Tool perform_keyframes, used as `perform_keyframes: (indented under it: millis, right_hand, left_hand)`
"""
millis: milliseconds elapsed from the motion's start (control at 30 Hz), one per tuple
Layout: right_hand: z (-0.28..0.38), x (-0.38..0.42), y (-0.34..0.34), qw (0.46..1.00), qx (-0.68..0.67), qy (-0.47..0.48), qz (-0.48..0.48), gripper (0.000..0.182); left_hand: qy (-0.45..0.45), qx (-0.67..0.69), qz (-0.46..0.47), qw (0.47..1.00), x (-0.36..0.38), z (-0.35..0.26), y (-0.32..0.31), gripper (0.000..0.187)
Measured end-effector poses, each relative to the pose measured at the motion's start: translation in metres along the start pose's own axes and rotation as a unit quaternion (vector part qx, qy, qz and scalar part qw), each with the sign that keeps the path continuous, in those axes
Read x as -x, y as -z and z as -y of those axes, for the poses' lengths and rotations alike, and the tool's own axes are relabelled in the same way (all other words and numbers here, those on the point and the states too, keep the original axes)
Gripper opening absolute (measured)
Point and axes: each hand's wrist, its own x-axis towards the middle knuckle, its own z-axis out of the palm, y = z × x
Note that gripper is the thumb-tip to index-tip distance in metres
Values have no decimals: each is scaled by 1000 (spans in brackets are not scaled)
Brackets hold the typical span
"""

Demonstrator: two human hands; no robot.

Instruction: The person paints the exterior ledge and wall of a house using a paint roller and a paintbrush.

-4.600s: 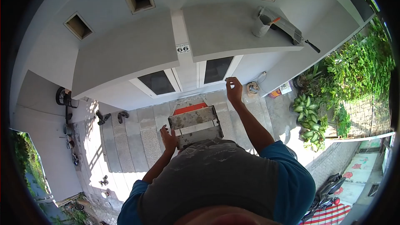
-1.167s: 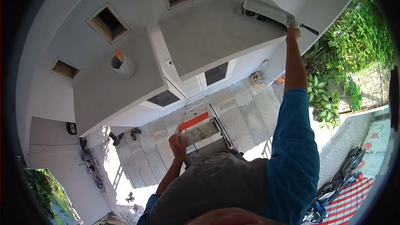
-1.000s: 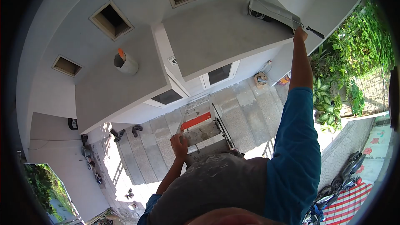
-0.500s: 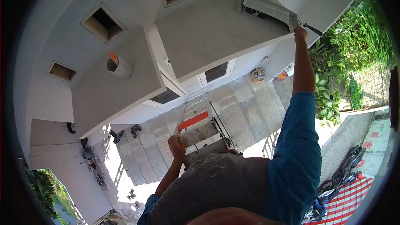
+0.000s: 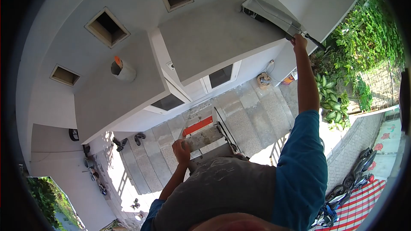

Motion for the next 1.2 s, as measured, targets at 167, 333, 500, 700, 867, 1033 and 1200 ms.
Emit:
perform_keyframes:
  millis: [167, 333, 500, 700, 867, 1033, 1200]
  right_hand:
    - [-13, 0, 10, 991, -86, -48, 87, 8]
    - [-9, 19, 7, 989, -80, -64, 107, 11]
    - [-15, 44, -6, 987, -88, -65, 113, 13]
    - [-23, 89, -31, 990, -94, -58, 90, 14]
    - [-38, 95, -53, 987, -131, -71, 67, 13]
    - [-40, 104, -64, 988, -134, -56, 58, 10]
    - [-40, 101, -73, 983, -150, -66, 79, 12]
  left_hand:
    - [-15, 4, -3, 1000, -1, 1, 1, 23]
    - [-9, 10, 1, 1000, -1, 0, 1, 23]
    - [-7, 14, 3, 1000, 0, 1, 1, 24]
    - [-7, 8, -7, 1000, 1, 0, 1, 24]
    - [13, 0, -9, 1000, 1, -1, 0, 23]
    - [14, 11, -12, 1000, 2, 2, -2, 23]
    - [7, 12, -9, 1000, 2, 3, -4, 22]
